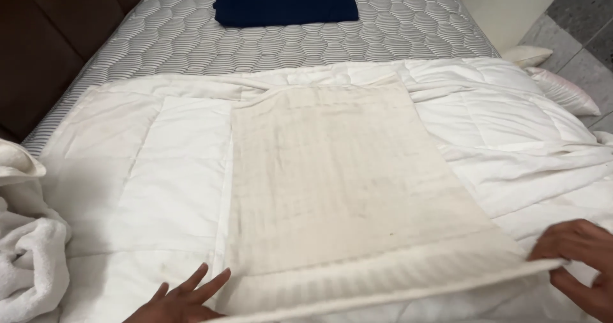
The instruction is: The person folds a white towel on a bed. They spread the towel flat, fold it in half lengthwise, then fold it into thirds, and finally fold it in half again to create a compact rectangle.
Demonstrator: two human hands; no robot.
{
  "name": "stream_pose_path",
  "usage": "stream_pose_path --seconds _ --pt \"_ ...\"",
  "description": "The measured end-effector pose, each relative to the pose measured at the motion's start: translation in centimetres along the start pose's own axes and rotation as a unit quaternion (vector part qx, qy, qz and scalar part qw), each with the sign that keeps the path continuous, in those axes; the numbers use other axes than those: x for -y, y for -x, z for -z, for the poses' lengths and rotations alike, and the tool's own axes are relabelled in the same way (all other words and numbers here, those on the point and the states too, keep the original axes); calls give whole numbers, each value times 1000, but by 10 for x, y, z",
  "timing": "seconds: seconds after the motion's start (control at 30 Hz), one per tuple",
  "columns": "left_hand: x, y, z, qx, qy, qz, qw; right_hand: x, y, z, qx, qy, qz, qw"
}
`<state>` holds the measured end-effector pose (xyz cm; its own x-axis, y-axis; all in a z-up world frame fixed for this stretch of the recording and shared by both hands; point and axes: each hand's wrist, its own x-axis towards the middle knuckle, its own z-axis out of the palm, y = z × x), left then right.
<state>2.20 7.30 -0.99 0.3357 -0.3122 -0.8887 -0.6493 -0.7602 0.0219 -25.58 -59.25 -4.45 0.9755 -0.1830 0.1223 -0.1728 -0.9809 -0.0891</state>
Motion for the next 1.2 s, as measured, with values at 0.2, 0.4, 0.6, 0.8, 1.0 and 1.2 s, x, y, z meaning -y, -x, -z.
stream_pose_path --seconds 0.2,0.4,0.6,0.8,1.0,1.2 --pt "19 -22 -7 -262 284 -178 905 56 -75 25 51 -220 -68 972" --pt "-40 -13 53 -349 568 78 741 43 -135 -23 65 -324 -186 925" --pt "-51 -43 62 -415 552 122 713 130 -152 4 35 -440 -317 839" --pt "-64 -41 71 -432 533 158 710 146 -147 2 50 -414 -378 826" --pt "-60 -60 55 -378 550 233 707 145 -142 9 134 -317 -464 817" --pt "-63 -61 52 -479 497 214 691 137 -134 -4 92 -341 -446 822"
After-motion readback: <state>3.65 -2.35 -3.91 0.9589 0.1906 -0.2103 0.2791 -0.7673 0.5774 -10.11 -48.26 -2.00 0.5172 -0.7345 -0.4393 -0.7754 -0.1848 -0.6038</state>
